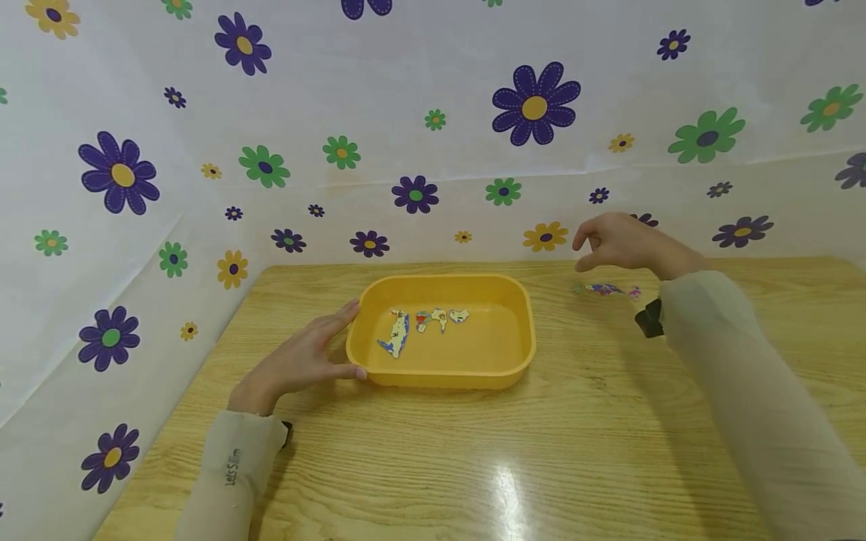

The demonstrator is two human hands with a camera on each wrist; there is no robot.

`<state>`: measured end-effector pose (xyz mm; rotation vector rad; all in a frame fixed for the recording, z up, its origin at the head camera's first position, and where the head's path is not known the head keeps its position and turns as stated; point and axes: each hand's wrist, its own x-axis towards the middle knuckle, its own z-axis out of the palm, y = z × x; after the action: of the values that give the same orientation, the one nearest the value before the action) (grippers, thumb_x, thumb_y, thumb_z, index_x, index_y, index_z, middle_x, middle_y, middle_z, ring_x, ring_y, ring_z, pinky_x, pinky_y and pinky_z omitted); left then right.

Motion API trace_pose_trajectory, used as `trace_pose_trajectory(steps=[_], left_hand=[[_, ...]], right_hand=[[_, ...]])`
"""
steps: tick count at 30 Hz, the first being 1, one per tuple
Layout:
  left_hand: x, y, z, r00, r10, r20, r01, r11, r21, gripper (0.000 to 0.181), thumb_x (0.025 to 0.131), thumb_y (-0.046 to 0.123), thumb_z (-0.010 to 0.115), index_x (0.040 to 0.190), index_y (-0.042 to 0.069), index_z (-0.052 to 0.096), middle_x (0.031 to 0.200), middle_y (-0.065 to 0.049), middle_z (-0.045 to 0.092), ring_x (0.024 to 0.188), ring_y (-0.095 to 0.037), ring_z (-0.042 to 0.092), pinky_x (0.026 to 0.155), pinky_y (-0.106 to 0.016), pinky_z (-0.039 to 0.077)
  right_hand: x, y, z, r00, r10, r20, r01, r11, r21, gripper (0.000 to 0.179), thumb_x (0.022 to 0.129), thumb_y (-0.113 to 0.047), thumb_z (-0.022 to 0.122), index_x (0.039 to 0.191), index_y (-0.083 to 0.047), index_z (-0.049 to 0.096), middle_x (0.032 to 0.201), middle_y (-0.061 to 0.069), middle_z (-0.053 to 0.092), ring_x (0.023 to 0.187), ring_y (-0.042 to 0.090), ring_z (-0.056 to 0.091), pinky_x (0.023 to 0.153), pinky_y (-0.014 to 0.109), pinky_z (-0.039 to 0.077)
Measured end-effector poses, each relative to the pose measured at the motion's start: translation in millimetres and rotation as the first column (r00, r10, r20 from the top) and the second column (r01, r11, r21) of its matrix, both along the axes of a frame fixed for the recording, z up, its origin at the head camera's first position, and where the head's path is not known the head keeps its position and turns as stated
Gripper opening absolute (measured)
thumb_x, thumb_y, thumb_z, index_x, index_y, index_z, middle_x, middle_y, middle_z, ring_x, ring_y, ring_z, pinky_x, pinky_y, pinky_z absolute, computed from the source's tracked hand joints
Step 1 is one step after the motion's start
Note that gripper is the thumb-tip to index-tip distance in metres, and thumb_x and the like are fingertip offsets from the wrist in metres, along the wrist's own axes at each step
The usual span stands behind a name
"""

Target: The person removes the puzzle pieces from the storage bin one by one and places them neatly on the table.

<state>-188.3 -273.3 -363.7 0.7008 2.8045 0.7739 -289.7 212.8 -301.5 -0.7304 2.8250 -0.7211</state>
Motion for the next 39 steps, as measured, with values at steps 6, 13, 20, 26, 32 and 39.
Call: trace_pose_trajectory(steps=[6, 13, 20, 26, 32, 39], left_hand=[[-0.1, -0.1, -0.9, 1.0, 0.001, -0.004, -0.001, 1.0, 0.002, 0.106, 0.083, 0.051, 0.082, 0.161, 0.006, 0.026, 0.167, -0.012, 0.022, 0.148, -0.041, 0.027, 0.116, -0.063, 0.024], [0.2, -0.4, -1.3, 1.0, 0.004, -0.002, -0.004, 1.0, 0.009, 0.105, 0.083, 0.05, 0.081, 0.161, 0.006, 0.026, 0.167, -0.012, 0.021, 0.148, -0.041, 0.026, 0.117, -0.063, 0.024], [-0.1, -0.4, -1.1, 1.0, 0.004, -0.003, -0.004, 1.0, 0.003, 0.106, 0.083, 0.051, 0.081, 0.161, 0.006, 0.026, 0.167, -0.012, 0.022, 0.148, -0.041, 0.026, 0.116, -0.063, 0.024], [-0.3, -0.5, -0.6, 1.0, 0.005, -0.005, -0.005, 1.0, -0.003, 0.106, 0.083, 0.052, 0.081, 0.161, 0.006, 0.026, 0.167, -0.012, 0.022, 0.148, -0.04, 0.026, 0.117, -0.062, 0.024], [-0.8, -1.0, -0.4, 1.0, 0.002, -0.005, -0.002, 1.0, -0.006, 0.106, 0.083, 0.052, 0.081, 0.161, 0.006, 0.025, 0.167, -0.012, 0.021, 0.148, -0.041, 0.026, 0.117, -0.063, 0.024], [-0.7, -0.7, -0.4, 1.0, 0.005, 0.0, -0.005, 1.0, -0.007, 0.106, 0.083, 0.053, 0.08, 0.161, 0.007, 0.025, 0.167, -0.012, 0.021, 0.148, -0.041, 0.026, 0.116, -0.063, 0.024]], right_hand=[[-0.7, -15, 1.5, 1.0, 0.014, -0.005, -0.014, 1.0, -0.023, 0.031, 0.084, -0.011, 0.081, 0.104, 0.008, 0.068, 0.068, 0.004, 0.049, 0.063, 0.02, 0.043, 0.058, 0.031, 0.037], [-0.3, -34, 5.2, 1.0, 0.031, 0.007, -0.03, 0.998, -0.058, 0.032, 0.084, -0.011, 0.08, 0.107, 0.008, 0.07, 0.07, 0.005, 0.05, 0.065, 0.02, 0.044, 0.06, 0.033, 0.038], [-2.1, -50, 8.0, 0.998, 0.059, -0.007, -0.06, 0.996, -0.072, 0.029, 0.083, -0.011, 0.081, 0.104, 0.006, 0.072, 0.082, 0.01, 0.062, 0.074, 0.023, 0.047, 0.066, 0.035, 0.041], [-3.3, -66, 9.2, 0.997, 0.074, 0.008, -0.073, 0.995, -0.074, 0.027, 0.084, -0.009, 0.078, 0.106, 0.005, 0.071, 0.072, 0.007, 0.053, 0.069, 0.022, 0.046, 0.063, 0.033, 0.04], [-4.2, -82, 9.0, 0.995, 0.103, 0.011, -0.102, 0.992, -0.081, 0.024, 0.084, -0.008, 0.077, 0.105, 0.004, 0.071, 0.07, 0.006, 0.051, 0.067, 0.021, 0.045, 0.06, 0.031, 0.04], [-3.8, -103, 9.6, 0.991, 0.126, 0.04, -0.122, 0.988, -0.091, 0.024, 0.085, -0.008, 0.078, 0.105, 0.003, 0.071, 0.07, 0.006, 0.05, 0.067, 0.02, 0.044, 0.059, 0.029, 0.037]])
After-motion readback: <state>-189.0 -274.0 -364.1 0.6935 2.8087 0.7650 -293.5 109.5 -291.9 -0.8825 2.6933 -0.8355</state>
